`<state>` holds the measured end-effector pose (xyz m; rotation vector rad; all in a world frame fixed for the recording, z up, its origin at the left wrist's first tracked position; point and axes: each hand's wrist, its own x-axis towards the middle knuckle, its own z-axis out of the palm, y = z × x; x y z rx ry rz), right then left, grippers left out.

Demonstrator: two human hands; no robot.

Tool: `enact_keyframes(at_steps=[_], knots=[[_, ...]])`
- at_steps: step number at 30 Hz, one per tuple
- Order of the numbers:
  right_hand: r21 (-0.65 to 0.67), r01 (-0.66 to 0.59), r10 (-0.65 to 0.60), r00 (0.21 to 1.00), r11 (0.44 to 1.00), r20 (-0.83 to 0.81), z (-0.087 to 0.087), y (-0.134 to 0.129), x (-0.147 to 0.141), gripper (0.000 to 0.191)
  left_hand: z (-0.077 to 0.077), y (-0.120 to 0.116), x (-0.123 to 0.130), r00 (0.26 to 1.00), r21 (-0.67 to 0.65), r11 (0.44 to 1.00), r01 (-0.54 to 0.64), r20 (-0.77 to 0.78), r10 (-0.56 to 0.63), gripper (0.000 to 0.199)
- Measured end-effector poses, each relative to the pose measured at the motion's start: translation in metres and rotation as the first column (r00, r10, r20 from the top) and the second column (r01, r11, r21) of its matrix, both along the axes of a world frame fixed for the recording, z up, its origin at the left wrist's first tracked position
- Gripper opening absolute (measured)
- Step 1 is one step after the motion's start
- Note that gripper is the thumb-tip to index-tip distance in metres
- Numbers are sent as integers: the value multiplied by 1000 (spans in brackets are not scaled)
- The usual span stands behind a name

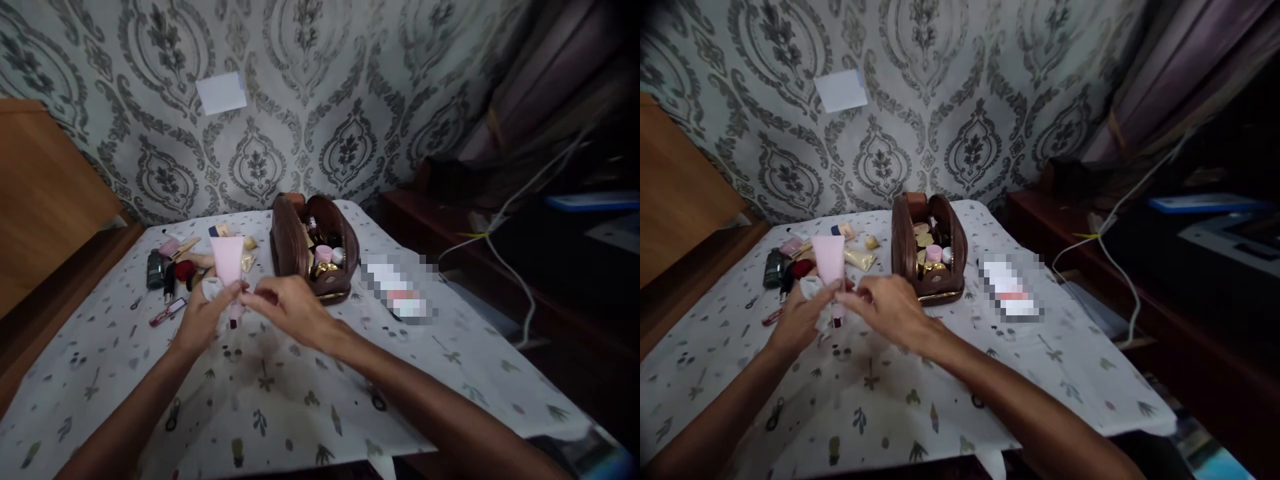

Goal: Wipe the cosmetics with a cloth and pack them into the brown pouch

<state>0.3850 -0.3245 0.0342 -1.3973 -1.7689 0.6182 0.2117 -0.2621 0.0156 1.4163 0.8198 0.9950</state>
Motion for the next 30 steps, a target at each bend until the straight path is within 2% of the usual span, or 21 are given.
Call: enact_keyframes(at_steps=[2, 3, 6, 9, 12, 14, 15, 17, 19, 21, 22, 24, 26, 30], knots=[[97, 123, -111, 986, 988, -122, 19, -2, 23, 34, 15, 3, 12, 994, 95, 993, 67, -87, -59, 37], [129, 136, -111, 976, 982, -185, 27, -2, 33, 36, 23, 4, 21, 984, 157, 981, 118, -148, -95, 37], [206, 64, 5, 948, 976, -319, 46, -3, 60, 36, 45, 3, 51, 927, 358, 886, 294, -332, -174, 30], [280, 48, 48, 944, 959, -326, 60, -6, 81, 40, 64, 7, 80, 882, 436, 797, 419, -405, -242, 27], [339, 125, -25, 958, 932, -286, 75, -10, 103, 43, 78, 21, 102, 873, 459, 762, 457, -397, -284, 37], [396, 214, -101, 953, 893, -286, 85, -11, 119, 42, 85, 34, 111, 877, 519, 732, 441, -423, -228, 41], [438, 265, -145, 947, 859, -288, 88, -10, 126, 41, 86, 41, 113, 867, 561, 699, 444, -465, -178, 41], [513, 351, -243, 932, 784, -268, 92, -5, 140, 39, 85, 54, 116, 799, 626, 582, 520, -596, -73, 38], [559, 382, -315, 924, 736, -216, 89, 4, 151, 40, 79, 63, 115, 693, 629, 432, 646, -721, 14, 38], [560, 370, -343, 926, 741, -159, 82, 18, 158, 40, 69, 68, 111, 624, 614, 313, 725, -778, 79, 42], [549, 356, -340, 931, 756, -135, 78, 25, 161, 41, 64, 70, 109, 611, 613, 275, 741, -785, 101, 44], [523, 331, -330, 939, 785, -99, 71, 38, 165, 43, 56, 72, 105, 626, 635, 235, 735, -770, 122, 45], [500, 323, -328, 941, 804, -81, 67, 49, 167, 47, 48, 74, 101, 686, 692, 212, 690, -719, 114, 45], [483, 315, -330, 942, 817, -56, 63, 65, 167, 54, 36, 75, 101, 803, 801, 218, 557, -587, 106, 42]])
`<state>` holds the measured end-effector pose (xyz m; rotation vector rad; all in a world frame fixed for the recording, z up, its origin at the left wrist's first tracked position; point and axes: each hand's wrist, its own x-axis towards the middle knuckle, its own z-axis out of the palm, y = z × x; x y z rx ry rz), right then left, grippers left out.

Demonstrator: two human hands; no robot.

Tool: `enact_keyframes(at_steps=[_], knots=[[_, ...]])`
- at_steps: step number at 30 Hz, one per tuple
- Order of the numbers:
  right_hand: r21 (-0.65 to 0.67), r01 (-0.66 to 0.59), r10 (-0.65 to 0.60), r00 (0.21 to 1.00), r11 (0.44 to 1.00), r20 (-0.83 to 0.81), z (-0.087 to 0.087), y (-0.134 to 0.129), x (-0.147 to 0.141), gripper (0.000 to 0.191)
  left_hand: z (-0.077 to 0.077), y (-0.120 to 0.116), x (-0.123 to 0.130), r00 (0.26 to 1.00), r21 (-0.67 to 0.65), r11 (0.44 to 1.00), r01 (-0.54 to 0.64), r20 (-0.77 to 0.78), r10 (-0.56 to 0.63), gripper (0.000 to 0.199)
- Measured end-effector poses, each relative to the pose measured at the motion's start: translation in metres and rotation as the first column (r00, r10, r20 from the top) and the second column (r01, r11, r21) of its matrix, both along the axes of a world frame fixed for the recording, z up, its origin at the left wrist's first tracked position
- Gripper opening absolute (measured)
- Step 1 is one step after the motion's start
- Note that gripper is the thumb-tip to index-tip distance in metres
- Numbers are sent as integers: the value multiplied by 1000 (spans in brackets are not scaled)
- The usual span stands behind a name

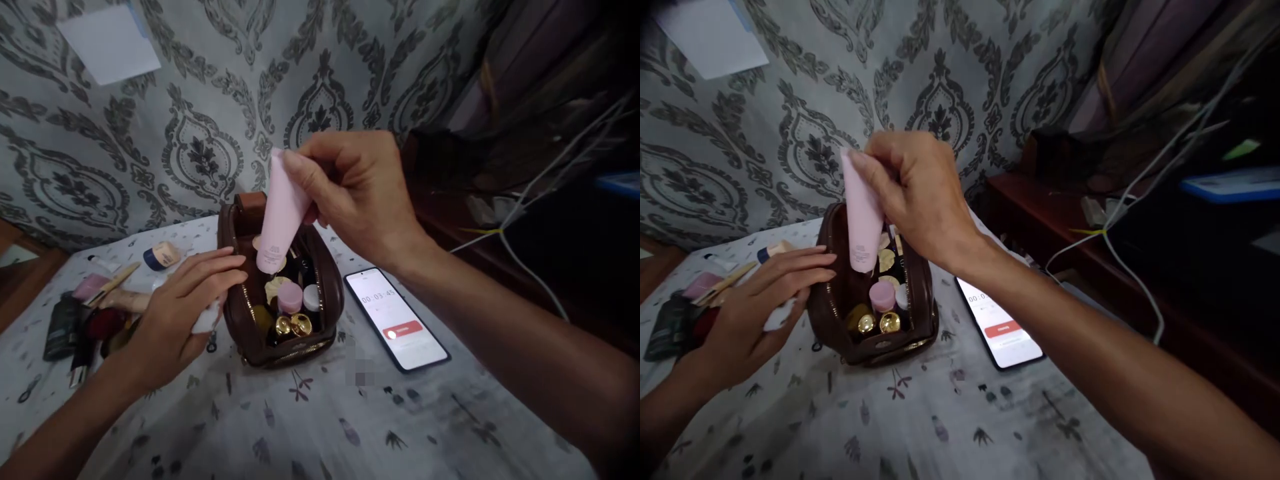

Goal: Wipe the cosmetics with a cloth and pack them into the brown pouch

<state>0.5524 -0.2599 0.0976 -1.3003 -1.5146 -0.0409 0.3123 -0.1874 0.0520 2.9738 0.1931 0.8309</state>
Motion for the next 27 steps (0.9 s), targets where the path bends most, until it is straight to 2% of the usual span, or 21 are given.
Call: enact_keyframes(at_steps=[7, 12, 17, 21, 27], knots=[[-185, -132, 147, 987, 974, 66, -19, 24, -16, 47, -9, -3, 3, 995, 12, 999, -43, 94, 41, 39], [-314, -176, 242, 952, 933, 187, -24, 36, -24, 40, -10, -3, 2, 991, 8, 998, -62, 116, 61, 37], [-454, -309, 446, 864, 836, 232, -25, 41, -20, 38, -11, -3, 0, 990, 16, 998, -62, 124, 59, 38], [-477, -443, 591, 777, 759, 218, -20, 37, -17, 35, -12, -4, -1, 987, 11, 997, -77, 139, 75, 39], [-497, -546, 684, 715, 674, 142, -17, 28, -14, 34, -11, -6, -1, 982, -1, 996, -92, 165, 91, 37]])
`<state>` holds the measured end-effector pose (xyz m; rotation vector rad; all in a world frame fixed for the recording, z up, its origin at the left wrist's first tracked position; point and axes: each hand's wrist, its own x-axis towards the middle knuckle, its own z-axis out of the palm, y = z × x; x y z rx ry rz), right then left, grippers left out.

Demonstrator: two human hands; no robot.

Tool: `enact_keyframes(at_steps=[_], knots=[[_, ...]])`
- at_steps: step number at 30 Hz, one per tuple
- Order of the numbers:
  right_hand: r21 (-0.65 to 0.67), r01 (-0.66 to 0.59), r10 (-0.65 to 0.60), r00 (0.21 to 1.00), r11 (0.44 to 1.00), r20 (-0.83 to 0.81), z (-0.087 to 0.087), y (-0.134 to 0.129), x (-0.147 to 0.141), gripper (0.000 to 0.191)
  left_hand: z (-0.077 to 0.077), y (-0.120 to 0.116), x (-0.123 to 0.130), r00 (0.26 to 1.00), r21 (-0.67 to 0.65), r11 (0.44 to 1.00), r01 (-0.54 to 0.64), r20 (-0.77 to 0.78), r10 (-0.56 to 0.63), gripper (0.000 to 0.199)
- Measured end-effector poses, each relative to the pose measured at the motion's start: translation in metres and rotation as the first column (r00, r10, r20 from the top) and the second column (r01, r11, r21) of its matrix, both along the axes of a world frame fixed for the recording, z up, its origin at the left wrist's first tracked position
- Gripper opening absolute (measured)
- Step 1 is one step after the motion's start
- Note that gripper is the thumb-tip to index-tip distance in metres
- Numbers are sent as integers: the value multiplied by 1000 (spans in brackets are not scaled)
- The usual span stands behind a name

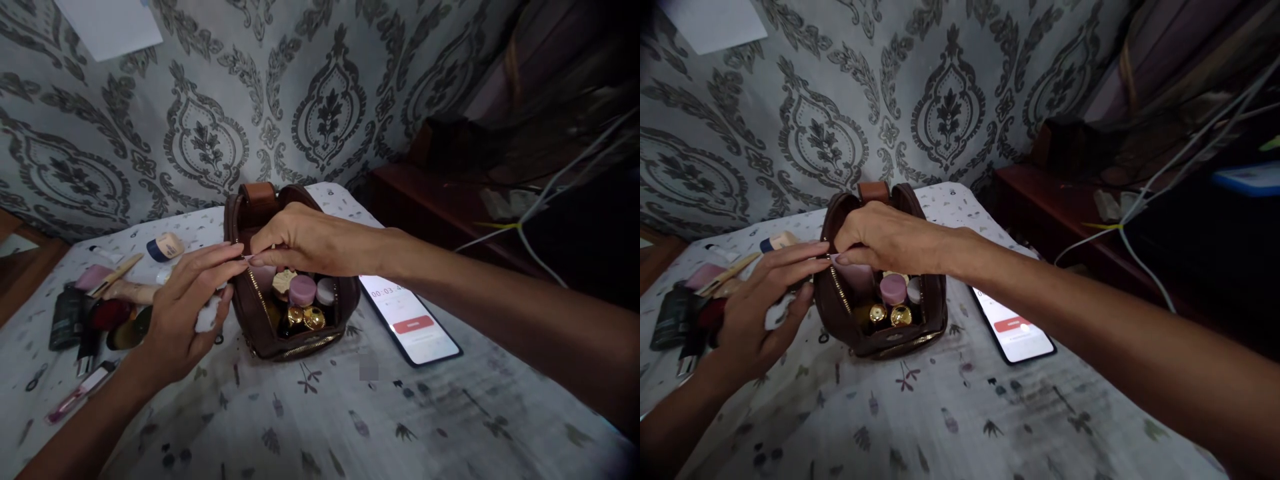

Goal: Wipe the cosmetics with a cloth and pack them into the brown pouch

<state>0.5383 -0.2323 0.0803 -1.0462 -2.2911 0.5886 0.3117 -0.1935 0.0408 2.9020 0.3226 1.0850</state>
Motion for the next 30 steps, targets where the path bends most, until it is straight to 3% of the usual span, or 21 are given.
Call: enact_keyframes(at_steps=[8, 15, 23, 27, 30], knots=[[37, -10, 8, 999, 999, 45, 0, -3, 0, 29, 4, -1, -2, 1000, -16, 1000, 9, -29, -9, 35], [53, 99, -107, 977, 994, 184, -3, -9, -1, 18, 7, -4, -4, 998, -50, 999, 22, -61, -25, 36], [56, 124, -132, 975, 991, 178, 7, -12, 1, 13, 10, -7, -10, 996, -68, 998, -11, -84, 5, 40], [143, 183, -205, 967, 973, 152, 7, -18, 4, 10, 8, -15, -19, 996, -69, 994, -85, 9, 86, 37], [263, 282, -308, 949, 923, 64, 6, -32, 2, 14, -7, -25, -33, 990, -138, 983, -125, 41, 131, 30]])
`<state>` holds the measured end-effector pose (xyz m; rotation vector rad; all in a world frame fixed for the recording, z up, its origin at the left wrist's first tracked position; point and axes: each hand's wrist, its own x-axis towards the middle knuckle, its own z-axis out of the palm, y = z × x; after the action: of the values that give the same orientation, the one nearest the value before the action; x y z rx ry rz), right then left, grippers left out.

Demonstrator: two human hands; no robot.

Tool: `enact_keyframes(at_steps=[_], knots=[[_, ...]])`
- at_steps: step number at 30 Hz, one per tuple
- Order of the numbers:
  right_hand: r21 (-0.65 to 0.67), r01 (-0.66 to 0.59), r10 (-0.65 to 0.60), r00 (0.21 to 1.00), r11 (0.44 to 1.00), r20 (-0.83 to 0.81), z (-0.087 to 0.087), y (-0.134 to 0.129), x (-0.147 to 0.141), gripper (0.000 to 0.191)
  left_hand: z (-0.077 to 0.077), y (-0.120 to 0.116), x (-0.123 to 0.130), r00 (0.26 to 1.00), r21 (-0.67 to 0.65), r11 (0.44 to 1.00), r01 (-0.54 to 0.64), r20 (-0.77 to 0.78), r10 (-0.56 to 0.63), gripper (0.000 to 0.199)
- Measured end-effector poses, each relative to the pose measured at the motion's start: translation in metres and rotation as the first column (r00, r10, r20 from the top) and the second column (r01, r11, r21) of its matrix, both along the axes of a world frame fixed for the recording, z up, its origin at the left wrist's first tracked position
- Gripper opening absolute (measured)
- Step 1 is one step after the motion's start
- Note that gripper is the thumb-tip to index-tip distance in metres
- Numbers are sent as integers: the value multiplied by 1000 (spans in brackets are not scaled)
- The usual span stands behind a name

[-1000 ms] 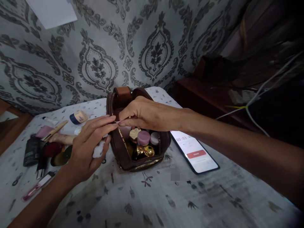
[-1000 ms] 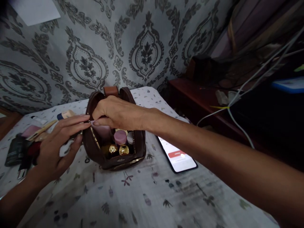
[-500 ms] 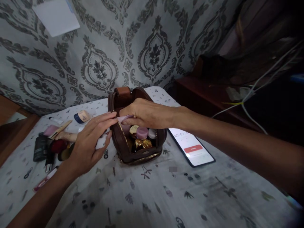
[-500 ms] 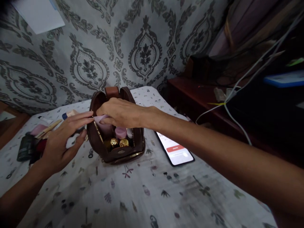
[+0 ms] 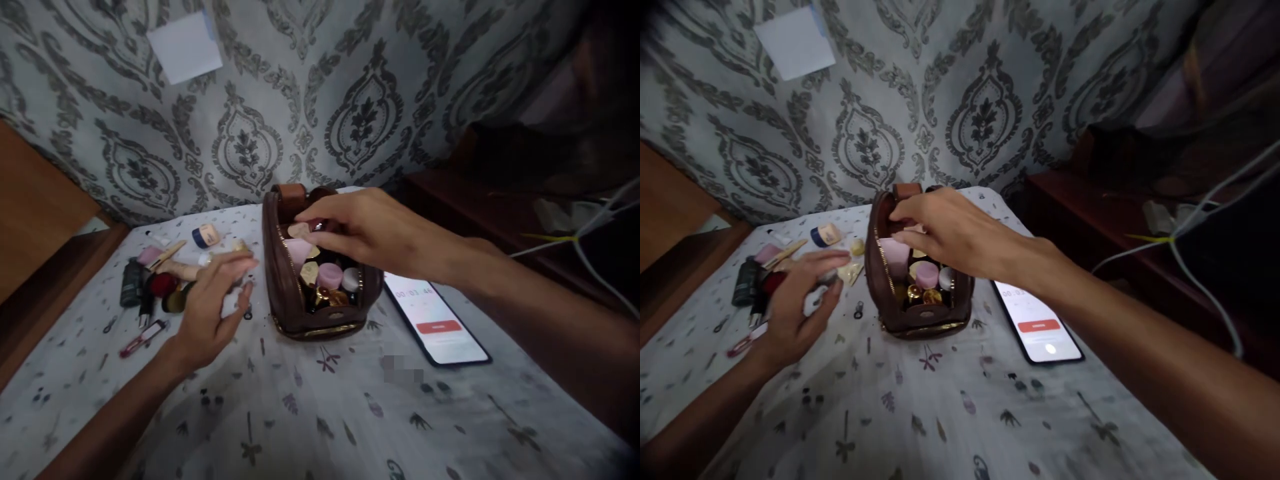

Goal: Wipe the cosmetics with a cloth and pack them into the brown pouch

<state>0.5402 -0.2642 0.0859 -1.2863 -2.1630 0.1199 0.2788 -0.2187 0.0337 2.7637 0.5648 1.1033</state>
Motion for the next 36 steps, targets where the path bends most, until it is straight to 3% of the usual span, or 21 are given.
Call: enact_keyframes(at_steps=[5, 9, 13, 17, 23, 28, 32, 36], knots=[[262, 100, -54, 983, 960, -175, -6, -37, -21, 17, -40, -14, -36, 988, -157, 987, 32, -146, -55, 28], [329, 59, 19, 974, 942, -227, -19, -64, -52, 28, -58, -17, -64, 970, -184, 983, -13, -240, -32, 30], [234, -149, 203, 952, 961, -229, -44, -76, -91, 24, -58, -3, -74, 954, -155, 982, -104, -295, 54, 28], [100, -238, 255, 937, 966, -240, -75, -73, -128, 19, -46, 26, -59, 915, -58, 971, -231, -352, 197, 29], [-234, -204, 98, 912, 951, -398, -110, -57, -158, 23, -29, 57, -9, 837, 49, 937, -346, -435, 332, 29], [-385, -185, -18, 884, 904, -468, -136, -54, -166, 27, -38, 92, 24, 737, -6, 868, -496, -532, 417, 38], [-428, -197, -29, 884, 882, -466, -151, -58, -166, 32, -49, 113, 26, 731, -81, 843, -532, -547, 409, 27], [-446, -194, -61, 865, 874, -498, -153, -60, -163, 33, -37, 118, 2, 790, -153, 834, -530, -447, 420, 27]])
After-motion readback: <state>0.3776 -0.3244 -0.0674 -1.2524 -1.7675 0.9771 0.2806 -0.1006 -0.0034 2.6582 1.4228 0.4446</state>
